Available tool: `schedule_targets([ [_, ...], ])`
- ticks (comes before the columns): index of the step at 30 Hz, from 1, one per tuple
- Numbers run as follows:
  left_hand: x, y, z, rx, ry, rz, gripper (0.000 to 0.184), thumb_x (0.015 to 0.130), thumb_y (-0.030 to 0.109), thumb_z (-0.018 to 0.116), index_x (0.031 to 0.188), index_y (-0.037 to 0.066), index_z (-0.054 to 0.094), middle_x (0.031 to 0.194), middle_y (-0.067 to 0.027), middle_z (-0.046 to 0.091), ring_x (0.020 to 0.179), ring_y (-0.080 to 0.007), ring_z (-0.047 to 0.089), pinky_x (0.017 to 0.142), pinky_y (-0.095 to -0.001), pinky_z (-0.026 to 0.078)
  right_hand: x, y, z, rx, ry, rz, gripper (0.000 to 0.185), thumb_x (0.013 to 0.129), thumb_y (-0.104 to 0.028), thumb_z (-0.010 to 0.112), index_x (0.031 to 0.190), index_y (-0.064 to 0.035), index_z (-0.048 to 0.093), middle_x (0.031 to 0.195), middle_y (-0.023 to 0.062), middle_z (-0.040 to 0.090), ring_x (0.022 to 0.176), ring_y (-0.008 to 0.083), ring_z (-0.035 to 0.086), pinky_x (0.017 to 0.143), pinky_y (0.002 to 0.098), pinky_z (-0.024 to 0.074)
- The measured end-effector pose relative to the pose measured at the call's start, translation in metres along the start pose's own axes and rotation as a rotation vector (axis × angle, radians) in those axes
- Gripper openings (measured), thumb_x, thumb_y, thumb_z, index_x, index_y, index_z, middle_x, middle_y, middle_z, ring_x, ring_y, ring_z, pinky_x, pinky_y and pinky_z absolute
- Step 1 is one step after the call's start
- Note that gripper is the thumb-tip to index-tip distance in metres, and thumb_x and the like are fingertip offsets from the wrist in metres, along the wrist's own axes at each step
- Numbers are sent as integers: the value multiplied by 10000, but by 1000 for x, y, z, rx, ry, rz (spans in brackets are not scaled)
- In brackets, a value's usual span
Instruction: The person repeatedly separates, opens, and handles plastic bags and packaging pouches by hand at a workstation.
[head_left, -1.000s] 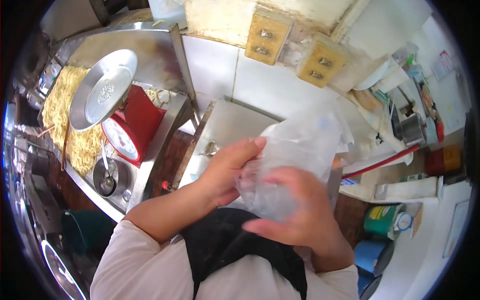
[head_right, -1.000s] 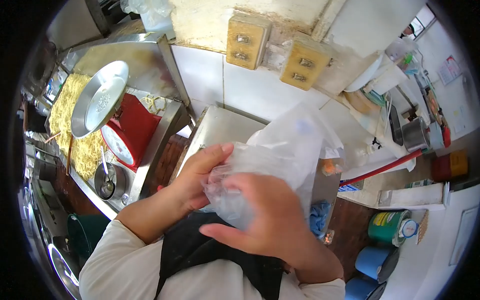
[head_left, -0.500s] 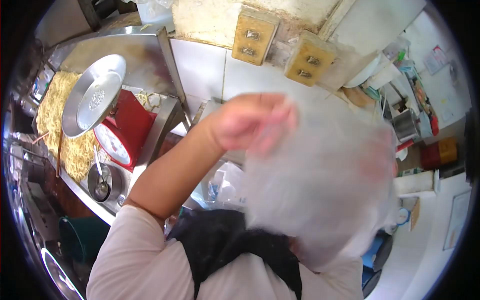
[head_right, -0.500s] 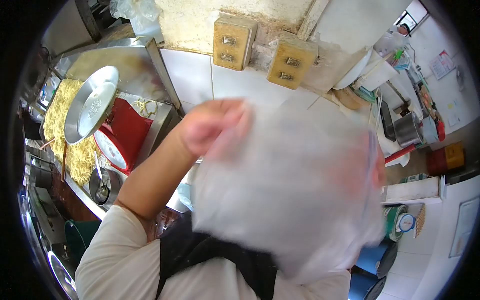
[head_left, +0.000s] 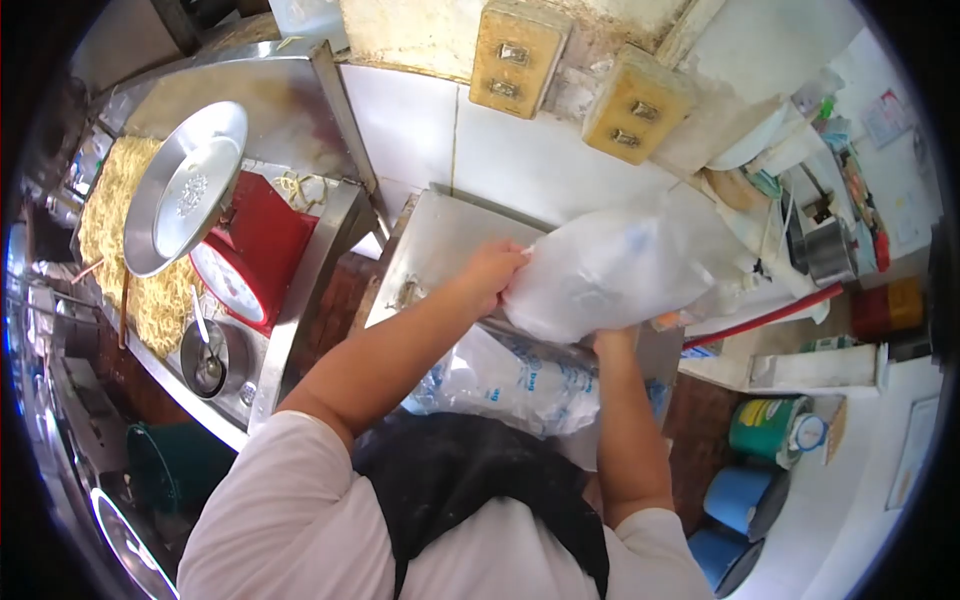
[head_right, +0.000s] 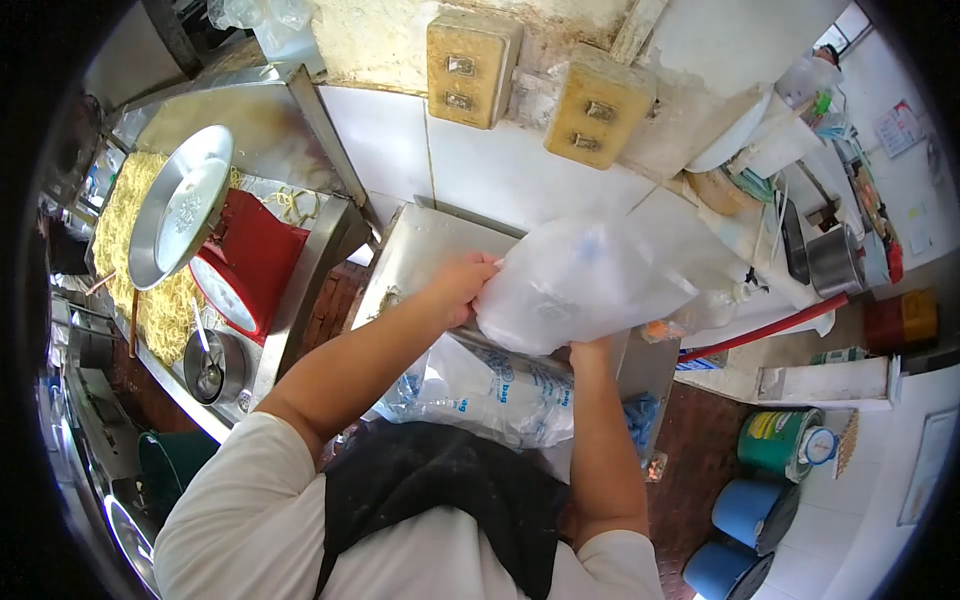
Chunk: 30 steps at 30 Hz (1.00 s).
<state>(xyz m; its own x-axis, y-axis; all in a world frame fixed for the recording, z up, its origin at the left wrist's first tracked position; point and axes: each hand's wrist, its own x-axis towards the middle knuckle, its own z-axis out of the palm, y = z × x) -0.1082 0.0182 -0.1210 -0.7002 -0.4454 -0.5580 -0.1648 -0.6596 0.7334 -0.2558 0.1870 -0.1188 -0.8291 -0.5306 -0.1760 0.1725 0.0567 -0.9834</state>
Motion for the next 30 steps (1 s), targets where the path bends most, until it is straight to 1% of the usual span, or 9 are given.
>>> schedule_targets([
  [5,-13,5,3,141,37,78,200,940,159,618,1095,35,595,925,-61,655,798,-158,645,644,-282,532,4,35,-27,-313,-105,-228,493,966,-301,583,1398,-94,466,1302,70,562,1171,222,545,939,392,495],
  [10,-40,6,-14,354,80,455,448,916,201,639,1305,3,537,1228,-137,603,1126,-225,582,941,-336,468,-38,-39,-41,-34,128,14,516,997,-385,478,1417,-87,450,1339,79,549,1223,227,516,953,411,475],
  [12,-56,18,-17,182,-37,609,596,895,223,655,1416,8,459,1373,-170,533,1279,-254,501,1061,-360,396,-36,-63,-68,234,228,-73,538,1014,-412,411,1435,-78,433,1373,104,535,1267,232,492,969,421,453],
  [14,-81,35,-2,451,-68,684,724,855,260,693,1468,26,387,1424,-189,487,1333,-281,449,1100,-370,354,-36,-110,-80,380,485,-234,563,1016,-411,404,1458,-62,405,1405,136,517,1292,238,485,1011,415,419],
  [18,-93,43,29,742,-99,770,934,763,306,790,1516,52,298,1419,-198,496,1330,-315,459,1105,-385,359,-50,-137,-48,-415,104,-686,667,980,-461,509,1470,-29,370,1437,163,481,1295,275,482,1056,423,382],
  [20,-76,33,30,690,-197,755,982,724,331,834,1505,47,309,1401,-195,512,1306,-326,482,1090,-394,378,-61,-120,-26,-785,-150,-670,718,951,-460,580,1462,-3,365,1420,176,488,1285,291,484,1065,424,373],
  [23,-85,26,15,743,-125,718,940,709,313,858,1464,43,369,1354,-184,544,1258,-314,527,1053,-390,417,-82,-105,-3,-528,-292,-513,779,901,-448,674,1437,33,377,1382,184,505,1270,293,485,1061,419,374],
  [27,-142,35,-24,880,-3,766,738,740,264,833,1363,43,505,1279,-163,589,1203,-256,567,996,-365,460,-95,-63,-19,-351,56,-732,621,929,-340,654,1363,55,448,1328,164,534,1209,252,513,1030,388,398],
  [30,-181,46,-54,1017,-380,166,613,754,231,819,1295,68,583,1249,-145,617,1205,-235,573,979,-353,472,-129,-52,-41,-387,87,-537,408,928,-220,654,1238,32,574,1184,131,622,1059,201,589,932,344,459],
])
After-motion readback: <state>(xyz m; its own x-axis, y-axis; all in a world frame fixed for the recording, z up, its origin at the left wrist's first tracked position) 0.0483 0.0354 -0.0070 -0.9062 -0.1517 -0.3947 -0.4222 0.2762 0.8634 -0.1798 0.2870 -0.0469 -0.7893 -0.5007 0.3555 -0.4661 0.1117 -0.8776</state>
